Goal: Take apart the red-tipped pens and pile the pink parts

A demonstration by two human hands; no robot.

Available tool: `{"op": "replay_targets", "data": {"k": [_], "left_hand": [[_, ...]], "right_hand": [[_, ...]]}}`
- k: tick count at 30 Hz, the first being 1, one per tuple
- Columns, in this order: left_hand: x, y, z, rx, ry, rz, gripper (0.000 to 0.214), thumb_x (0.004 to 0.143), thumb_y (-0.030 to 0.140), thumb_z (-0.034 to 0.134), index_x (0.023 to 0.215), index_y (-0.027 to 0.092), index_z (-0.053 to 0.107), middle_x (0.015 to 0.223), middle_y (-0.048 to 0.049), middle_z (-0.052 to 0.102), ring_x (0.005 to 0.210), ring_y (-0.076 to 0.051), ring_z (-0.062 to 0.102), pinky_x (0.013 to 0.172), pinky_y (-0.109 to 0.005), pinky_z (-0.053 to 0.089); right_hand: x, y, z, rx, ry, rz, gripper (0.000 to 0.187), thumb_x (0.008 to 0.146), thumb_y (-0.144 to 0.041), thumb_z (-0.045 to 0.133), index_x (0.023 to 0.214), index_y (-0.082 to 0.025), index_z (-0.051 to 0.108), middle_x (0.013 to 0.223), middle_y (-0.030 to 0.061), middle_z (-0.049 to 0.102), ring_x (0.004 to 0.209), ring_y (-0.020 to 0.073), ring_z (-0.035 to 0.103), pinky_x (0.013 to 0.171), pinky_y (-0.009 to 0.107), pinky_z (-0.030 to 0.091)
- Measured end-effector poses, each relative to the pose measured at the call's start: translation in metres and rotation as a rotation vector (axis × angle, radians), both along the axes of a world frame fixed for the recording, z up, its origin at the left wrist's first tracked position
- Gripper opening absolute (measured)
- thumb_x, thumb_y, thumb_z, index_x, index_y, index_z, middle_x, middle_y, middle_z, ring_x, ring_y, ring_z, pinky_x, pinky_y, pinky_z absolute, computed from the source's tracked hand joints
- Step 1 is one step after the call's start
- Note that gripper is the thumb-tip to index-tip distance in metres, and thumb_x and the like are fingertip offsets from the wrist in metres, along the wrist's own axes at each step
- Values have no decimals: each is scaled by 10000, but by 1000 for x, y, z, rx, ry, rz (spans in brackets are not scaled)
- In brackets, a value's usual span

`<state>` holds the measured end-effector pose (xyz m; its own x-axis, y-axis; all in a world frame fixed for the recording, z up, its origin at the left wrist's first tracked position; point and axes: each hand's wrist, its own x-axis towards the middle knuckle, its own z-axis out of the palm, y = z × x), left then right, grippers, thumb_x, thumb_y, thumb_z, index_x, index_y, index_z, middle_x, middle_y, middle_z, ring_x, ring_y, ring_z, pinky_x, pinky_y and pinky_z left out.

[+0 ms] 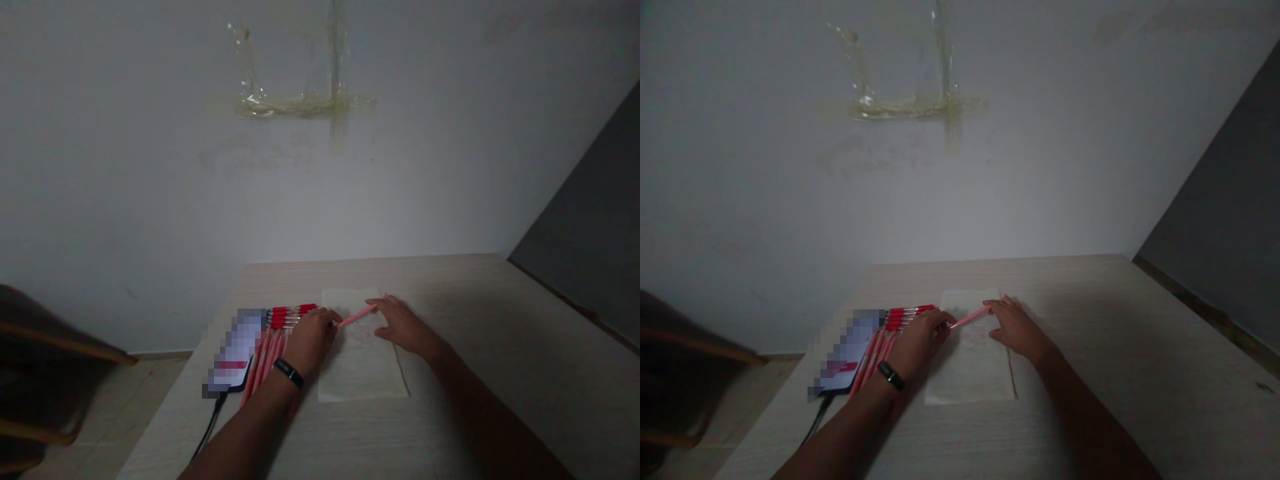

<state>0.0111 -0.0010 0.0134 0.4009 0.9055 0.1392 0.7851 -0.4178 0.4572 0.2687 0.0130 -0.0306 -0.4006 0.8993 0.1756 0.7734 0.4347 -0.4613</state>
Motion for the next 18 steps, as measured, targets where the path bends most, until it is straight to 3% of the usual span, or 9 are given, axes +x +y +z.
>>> {"op": "replay_targets", "data": {"k": [3,6,14,18], "left_hand": [[0,0,1,-5,4,1,272,865,97,552,1041,209,727,968,-67,702,871,-190,636,810,-302,464],[-1,0,0,-8,12,8,265,870,108,557,1046,211,726,969,-67,703,882,-193,637,804,-300,462],[0,0,-3,18,33,17,261,878,99,552,1020,224,733,960,-52,703,892,-184,637,801,-285,456],[-1,2,-3,27,42,6,253,878,99,564,1015,226,735,957,-55,699,894,-188,637,812,-292,456]], "right_hand": [[-1,1,-1,28,4,-17,712,740,-124,748,1397,-193,482,1370,119,569,1315,288,457,1135,489,299],[1,5,1,94,58,-10,640,762,-154,752,1356,-200,516,1314,113,598,1229,272,508,1050,447,386],[4,11,18,238,140,91,44,892,-229,677,911,-203,646,914,51,673,902,225,567,827,361,420],[3,10,20,239,108,137,192,981,-300,561,844,-198,648,856,49,653,863,213,551,795,345,406]]}}
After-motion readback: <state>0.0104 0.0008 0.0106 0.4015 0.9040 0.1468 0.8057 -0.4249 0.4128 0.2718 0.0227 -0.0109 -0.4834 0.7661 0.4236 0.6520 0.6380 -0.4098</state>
